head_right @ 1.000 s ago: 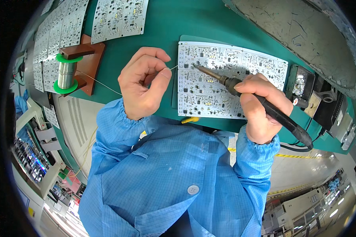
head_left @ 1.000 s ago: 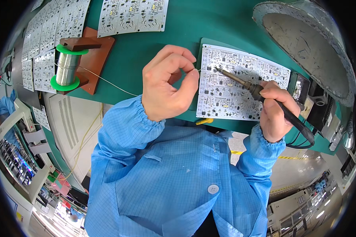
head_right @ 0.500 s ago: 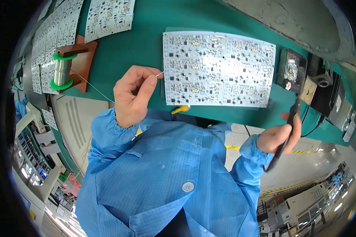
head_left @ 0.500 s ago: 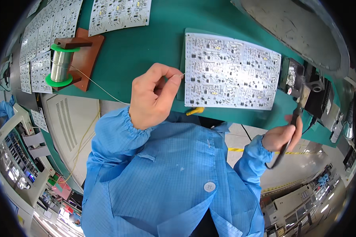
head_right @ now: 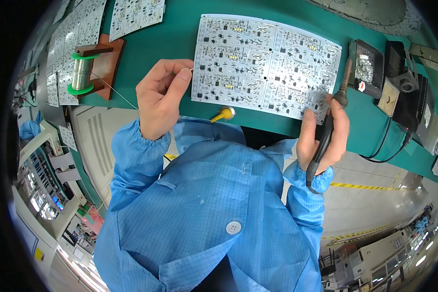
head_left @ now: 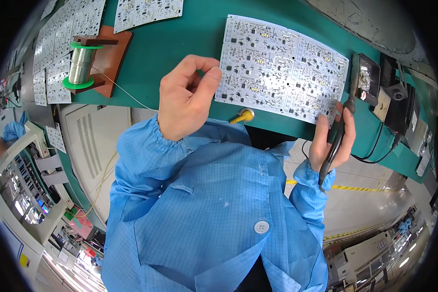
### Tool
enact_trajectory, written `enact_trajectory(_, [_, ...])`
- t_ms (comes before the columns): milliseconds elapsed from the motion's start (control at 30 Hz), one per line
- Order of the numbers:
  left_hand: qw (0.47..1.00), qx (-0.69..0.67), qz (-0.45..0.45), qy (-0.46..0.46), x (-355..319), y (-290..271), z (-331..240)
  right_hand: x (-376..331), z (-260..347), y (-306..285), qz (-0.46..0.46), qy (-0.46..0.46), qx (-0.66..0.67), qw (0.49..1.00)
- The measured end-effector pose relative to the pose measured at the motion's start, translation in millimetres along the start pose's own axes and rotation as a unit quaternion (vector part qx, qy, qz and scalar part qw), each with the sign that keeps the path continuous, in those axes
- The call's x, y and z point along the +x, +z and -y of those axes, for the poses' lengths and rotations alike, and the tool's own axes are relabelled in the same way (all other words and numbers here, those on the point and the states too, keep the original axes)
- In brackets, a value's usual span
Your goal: Soldering electronic components onto a printed circuit board at a manual assembly station.
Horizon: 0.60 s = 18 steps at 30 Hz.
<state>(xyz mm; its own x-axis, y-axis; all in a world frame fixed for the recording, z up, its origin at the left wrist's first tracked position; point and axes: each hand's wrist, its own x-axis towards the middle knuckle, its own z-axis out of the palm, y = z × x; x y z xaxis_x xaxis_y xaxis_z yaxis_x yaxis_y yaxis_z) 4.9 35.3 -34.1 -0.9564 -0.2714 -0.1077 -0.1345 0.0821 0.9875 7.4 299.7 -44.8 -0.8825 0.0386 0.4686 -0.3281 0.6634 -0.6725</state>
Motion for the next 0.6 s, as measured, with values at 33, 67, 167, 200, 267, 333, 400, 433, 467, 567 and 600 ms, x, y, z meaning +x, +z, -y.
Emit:
enact_trajectory(33, [0.997,0.057,-0.003,0.055,0,1,-5,0,2,-4,0.009,-0.015,-0.028,0.999])
enact_trajectory(67, [0.987,0.114,-0.005,0.110,0,2,-10,1,3,-6,0.018,-0.030,-0.055,0.998])
enact_trajectory(167, [0.961,0.173,0.032,0.214,-4,10,-14,2,10,-18,0.031,-0.034,0.078,0.996])
enact_trajectory(200, [0.946,0.173,0.066,0.265,-5,12,-14,6,17,-20,0.072,-0.029,0.181,0.980])
enact_trajectory(267, [0.949,0.167,0.076,0.256,-7,19,-12,14,28,-16,0.081,-0.014,0.219,0.972])
enact_trajectory(333, [0.941,0.192,0.084,0.266,-5,24,-11,19,29,-14,0.107,-0.016,0.249,0.962])
enact_trajectory(400, [0.937,0.204,0.087,0.271,-3,27,-10,21,30,-10,0.121,-0.018,0.264,0.957])
enact_trajectory(433, [0.935,0.210,0.081,0.276,-1,27,-9,21,31,-7,0.117,-0.008,0.267,0.957])
enact_trajectory(467, [0.932,0.216,0.075,0.280,0,28,-9,22,31,-6,0.114,0.001,0.269,0.956])
enact_trajectory(567, [0.930,0.221,0.072,0.285,1,28,-7,24,31,-4,0.118,0.015,0.273,0.955])
enact_trajectory(600, [0.929,0.221,0.076,0.286,1,28,-7,24,31,-3,0.125,0.018,0.274,0.953])
